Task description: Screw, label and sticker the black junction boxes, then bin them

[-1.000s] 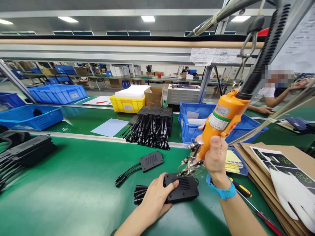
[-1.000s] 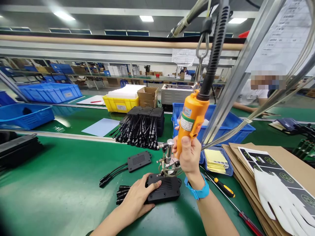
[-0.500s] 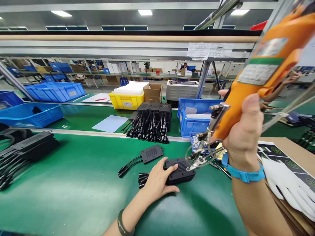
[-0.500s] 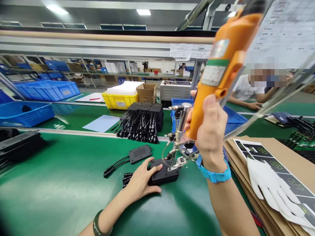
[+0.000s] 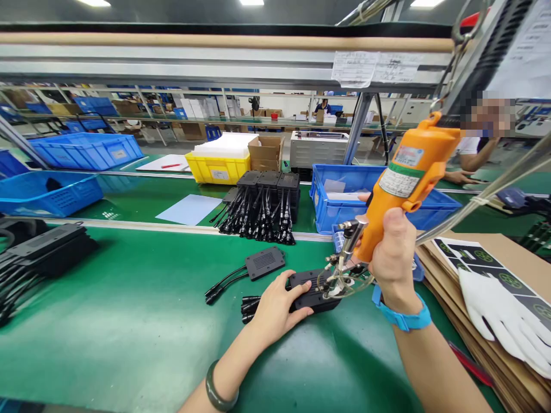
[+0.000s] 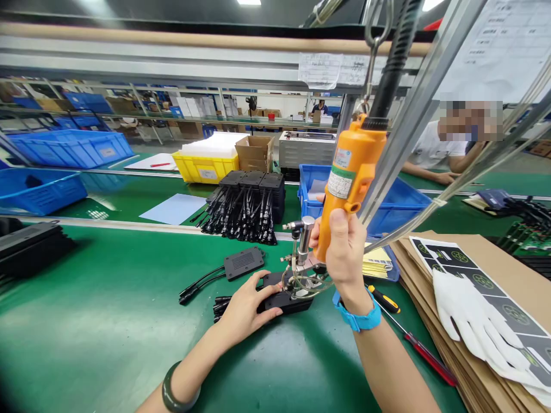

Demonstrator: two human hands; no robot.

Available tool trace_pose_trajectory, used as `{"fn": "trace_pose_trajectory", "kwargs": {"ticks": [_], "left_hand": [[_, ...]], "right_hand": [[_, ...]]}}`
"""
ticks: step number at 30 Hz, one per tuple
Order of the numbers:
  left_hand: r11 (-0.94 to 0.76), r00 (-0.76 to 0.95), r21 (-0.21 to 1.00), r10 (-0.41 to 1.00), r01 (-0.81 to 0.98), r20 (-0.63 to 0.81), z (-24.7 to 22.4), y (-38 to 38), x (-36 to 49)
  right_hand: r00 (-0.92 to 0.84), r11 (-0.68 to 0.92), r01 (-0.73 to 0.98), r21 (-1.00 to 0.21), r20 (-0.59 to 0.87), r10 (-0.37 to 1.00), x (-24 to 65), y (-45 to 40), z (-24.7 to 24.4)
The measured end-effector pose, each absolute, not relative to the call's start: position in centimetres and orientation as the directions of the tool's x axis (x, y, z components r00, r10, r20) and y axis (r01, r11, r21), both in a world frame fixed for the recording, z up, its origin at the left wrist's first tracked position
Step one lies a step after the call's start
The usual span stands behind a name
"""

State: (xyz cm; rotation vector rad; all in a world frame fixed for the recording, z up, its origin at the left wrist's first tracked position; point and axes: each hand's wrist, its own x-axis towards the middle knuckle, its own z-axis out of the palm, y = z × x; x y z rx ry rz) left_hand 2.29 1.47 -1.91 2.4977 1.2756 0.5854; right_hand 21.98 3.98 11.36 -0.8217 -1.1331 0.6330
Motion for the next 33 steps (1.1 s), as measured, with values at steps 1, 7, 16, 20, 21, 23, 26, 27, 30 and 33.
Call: {"fn": "trace_pose_trajectory", "kwargs": {"ticks": [1,7,16,20,21,23,26,27,30,33], "left_hand": [[-0.571,0.527,0.419,0.819,0.706,0.229,-2.0,1.5,2.3],[-0.579,0.517,0.411,0.815,0.704,0.262,-2.4,1.4,2.3],[-0.594,0.507,0.39,0.804,0.703,0.312,-2.7,1.4,2.4],[-0.614,0.51,0.38,0.788,0.691,0.346,-2.6,1.2,2.2],[-0.619,0.511,0.382,0.784,0.686,0.353,-2.5,1.2,2.2],[-0.624,0.516,0.395,0.78,0.674,0.354,-2.3,1.1,2.1],[-0.611,0.513,0.433,0.792,0.663,0.333,-2.3,1.2,2.2],[-0.604,0.507,0.444,0.797,0.662,0.327,-2.3,1.2,2.2],[-0.592,0.489,0.46,0.806,0.662,0.333,-2.6,1.3,2.3],[-0.596,0.483,0.462,0.803,0.657,0.349,-2.8,1.4,2.3]], "right_hand": [[0.314,0.567,-0.025,-0.824,0.532,0.787,22.0,4.0,11.2],[0.31,0.568,-0.012,-0.823,0.537,0.785,21.7,3.4,10.9],[0.339,0.633,0.002,-0.774,0.596,0.728,21.3,2.0,10.4],[0.424,0.67,0.033,-0.741,0.618,0.662,21.0,1.8,13.8],[0.428,0.684,0.03,-0.729,0.628,0.65,20.8,1.8,14.8],[0.405,0.699,0.021,-0.715,0.645,0.648,20.4,2.0,16.6],[0.386,0.7,0.014,-0.714,0.65,0.655,19.4,2.4,17.4],[0.385,0.695,0.011,-0.719,0.645,0.66,19.0,2.6,17.1],[0.343,0.643,-0.016,-0.766,0.6,0.723,18.2,3.0,15.3],[0.292,0.591,-0.055,-0.805,0.553,0.78,17.8,3.2,13.2]]}}
